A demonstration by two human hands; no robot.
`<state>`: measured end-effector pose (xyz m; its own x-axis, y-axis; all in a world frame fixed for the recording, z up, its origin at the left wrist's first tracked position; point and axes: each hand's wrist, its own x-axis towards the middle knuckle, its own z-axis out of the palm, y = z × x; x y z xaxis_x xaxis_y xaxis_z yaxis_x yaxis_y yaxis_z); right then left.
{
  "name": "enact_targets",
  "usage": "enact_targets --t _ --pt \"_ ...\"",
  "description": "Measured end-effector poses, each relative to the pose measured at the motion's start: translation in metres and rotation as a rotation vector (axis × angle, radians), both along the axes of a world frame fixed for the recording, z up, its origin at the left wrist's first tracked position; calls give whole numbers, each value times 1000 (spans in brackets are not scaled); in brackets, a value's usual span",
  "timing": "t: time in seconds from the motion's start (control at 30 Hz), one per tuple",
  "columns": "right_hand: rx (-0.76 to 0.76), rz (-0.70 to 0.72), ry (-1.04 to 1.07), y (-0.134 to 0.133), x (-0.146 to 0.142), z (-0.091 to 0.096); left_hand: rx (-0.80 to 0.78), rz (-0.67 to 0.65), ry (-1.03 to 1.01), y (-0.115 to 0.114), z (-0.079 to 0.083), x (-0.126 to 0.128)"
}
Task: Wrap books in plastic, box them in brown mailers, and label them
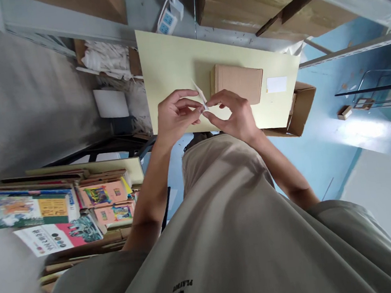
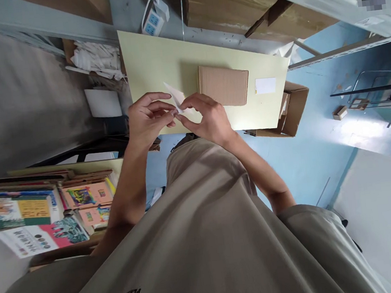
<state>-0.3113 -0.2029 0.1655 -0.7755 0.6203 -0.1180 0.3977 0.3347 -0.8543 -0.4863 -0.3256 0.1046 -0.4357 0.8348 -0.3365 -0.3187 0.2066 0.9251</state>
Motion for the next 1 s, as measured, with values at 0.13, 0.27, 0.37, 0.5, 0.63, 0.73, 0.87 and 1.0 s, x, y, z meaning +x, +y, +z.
enact_targets --t 0.13,0.27,0.37,0.5,0.63,0.73,0.87,1.0 --pt "13 -41 -42 -1 -3 -11 -1 -10 15 0 -3 4" --pt "27 -116 -76 7 2 -19 -46 6 60 -2 -21 0" --pt "12 -244 -69 12 8 -22 -162 67 155 -6 -48 -17" --pt "-64 -434 -36 15 17 -22 -410 148 267 -25 -96 -65" --pt "-184 -574 37 13 22 -17 -625 331 251 -58 -137 -137" --pt "-269 -596 64 9 24 -13 -635 411 250 -72 -152 -195" --pt "-344 -598 89 3 25 -8 -503 328 255 -58 -151 -262" --pt "-352 -610 88 0 31 -3 -378 179 219 -27 -142 -301"
